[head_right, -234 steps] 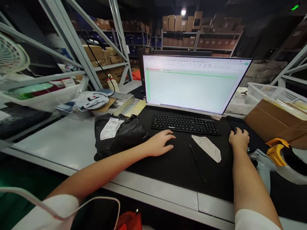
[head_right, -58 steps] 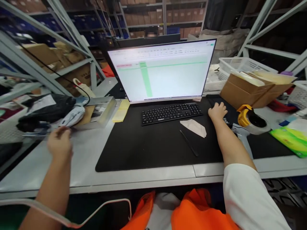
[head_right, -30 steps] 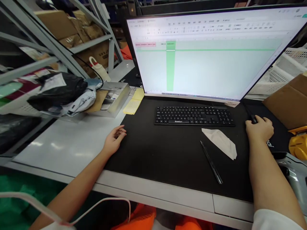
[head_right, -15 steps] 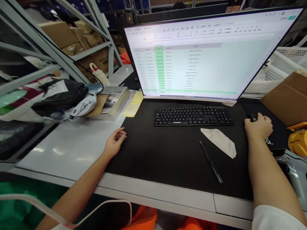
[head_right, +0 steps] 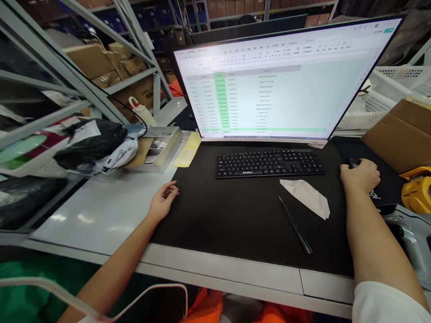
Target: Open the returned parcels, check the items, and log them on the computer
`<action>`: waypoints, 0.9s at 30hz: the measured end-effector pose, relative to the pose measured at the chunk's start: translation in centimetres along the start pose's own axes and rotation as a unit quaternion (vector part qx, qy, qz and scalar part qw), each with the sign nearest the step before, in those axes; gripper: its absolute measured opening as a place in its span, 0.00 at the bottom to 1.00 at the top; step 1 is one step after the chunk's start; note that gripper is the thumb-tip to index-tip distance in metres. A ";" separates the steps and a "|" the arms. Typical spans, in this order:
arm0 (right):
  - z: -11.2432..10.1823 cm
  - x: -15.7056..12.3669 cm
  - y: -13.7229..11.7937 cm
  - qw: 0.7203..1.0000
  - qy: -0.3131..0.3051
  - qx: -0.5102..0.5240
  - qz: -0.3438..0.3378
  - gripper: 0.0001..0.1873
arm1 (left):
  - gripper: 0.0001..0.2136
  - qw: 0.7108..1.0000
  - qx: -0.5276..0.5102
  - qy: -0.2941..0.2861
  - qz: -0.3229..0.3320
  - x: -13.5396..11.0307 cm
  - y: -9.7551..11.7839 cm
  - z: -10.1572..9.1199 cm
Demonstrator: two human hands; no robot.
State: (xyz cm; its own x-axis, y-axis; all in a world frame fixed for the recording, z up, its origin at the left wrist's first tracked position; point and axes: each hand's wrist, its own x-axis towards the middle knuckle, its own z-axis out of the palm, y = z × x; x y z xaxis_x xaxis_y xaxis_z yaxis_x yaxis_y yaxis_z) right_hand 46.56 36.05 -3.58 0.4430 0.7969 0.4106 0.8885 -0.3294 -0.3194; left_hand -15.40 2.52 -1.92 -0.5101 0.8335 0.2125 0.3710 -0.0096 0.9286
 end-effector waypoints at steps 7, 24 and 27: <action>0.7 0.2 0.6 1.000 -0.001 0.020 -0.022 0.30 | 0.21 1.000 0.011 -0.003 0.008 0.0 0.2 0.0; -0.2 -0.4 0.1 0.999 -0.011 0.046 -0.010 0.30 | 0.21 1.000 0.006 0.007 -0.012 -0.1 1.4 0.0; -0.4 -0.4 0.0 0.999 -0.017 0.043 -0.006 0.29 | 0.20 0.999 -0.007 0.038 -0.005 -0.2 1.9 -0.3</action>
State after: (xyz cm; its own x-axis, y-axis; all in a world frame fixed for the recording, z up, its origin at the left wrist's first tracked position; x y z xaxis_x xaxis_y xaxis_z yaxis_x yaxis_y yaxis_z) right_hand 46.43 35.53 -3.46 0.4260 0.8185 0.3856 0.8799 -0.2758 -0.3869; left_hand -14.83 2.15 -0.10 -0.5710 0.7895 0.2250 0.3553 -0.0094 0.9347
